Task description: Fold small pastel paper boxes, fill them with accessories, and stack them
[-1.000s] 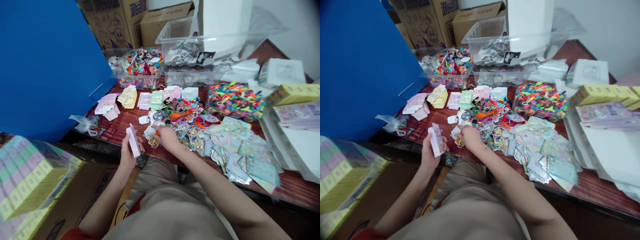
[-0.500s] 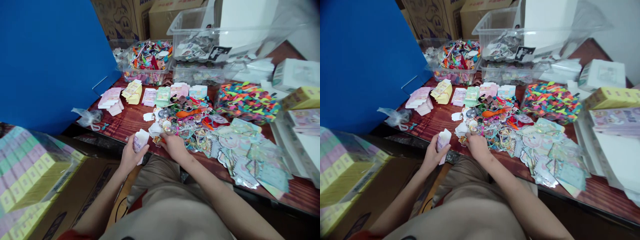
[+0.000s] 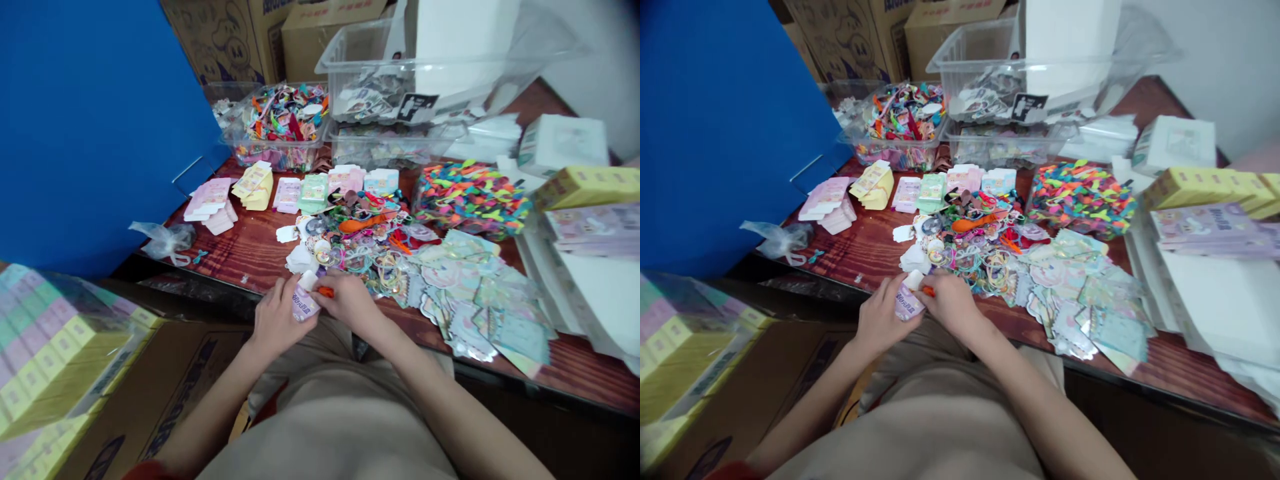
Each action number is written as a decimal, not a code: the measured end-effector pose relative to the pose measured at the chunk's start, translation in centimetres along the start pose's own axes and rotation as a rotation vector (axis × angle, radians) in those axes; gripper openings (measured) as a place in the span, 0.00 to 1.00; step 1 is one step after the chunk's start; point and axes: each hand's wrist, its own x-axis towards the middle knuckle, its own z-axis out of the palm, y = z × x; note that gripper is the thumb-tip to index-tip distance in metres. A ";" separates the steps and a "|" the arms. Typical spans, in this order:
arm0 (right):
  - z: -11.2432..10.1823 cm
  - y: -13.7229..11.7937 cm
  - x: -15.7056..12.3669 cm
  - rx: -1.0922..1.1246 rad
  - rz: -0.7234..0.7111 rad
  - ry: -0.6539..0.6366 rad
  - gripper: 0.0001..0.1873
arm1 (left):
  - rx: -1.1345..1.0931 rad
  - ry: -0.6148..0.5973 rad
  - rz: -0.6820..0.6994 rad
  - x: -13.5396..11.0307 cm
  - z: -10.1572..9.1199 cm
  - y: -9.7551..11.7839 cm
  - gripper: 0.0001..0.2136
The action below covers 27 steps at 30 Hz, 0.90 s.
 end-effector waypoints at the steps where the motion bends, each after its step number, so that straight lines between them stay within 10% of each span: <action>1: -0.4 -0.1 -0.3 0.006 -0.003 0.004 0.06 | -0.024 0.010 0.003 0.2 0.2 0.4 0.31; 10: -4.5 -0.2 -2.1 0.814 0.314 0.431 0.15 | -0.287 -0.138 0.032 0.7 2.0 5.7 0.34; 19: -12.9 7.1 -8.1 -0.099 0.279 0.725 0.31 | -0.310 -0.170 0.175 0.7 2.6 9.3 0.33; 23: -15.5 9.8 -8.7 -0.479 0.530 0.544 0.21 | -0.324 -0.178 0.191 0.9 3.0 10.0 0.32; 27: -14.5 9.8 -7.5 -0.669 0.620 0.379 0.34 | -0.329 -0.181 0.197 1.0 3.2 10.8 0.33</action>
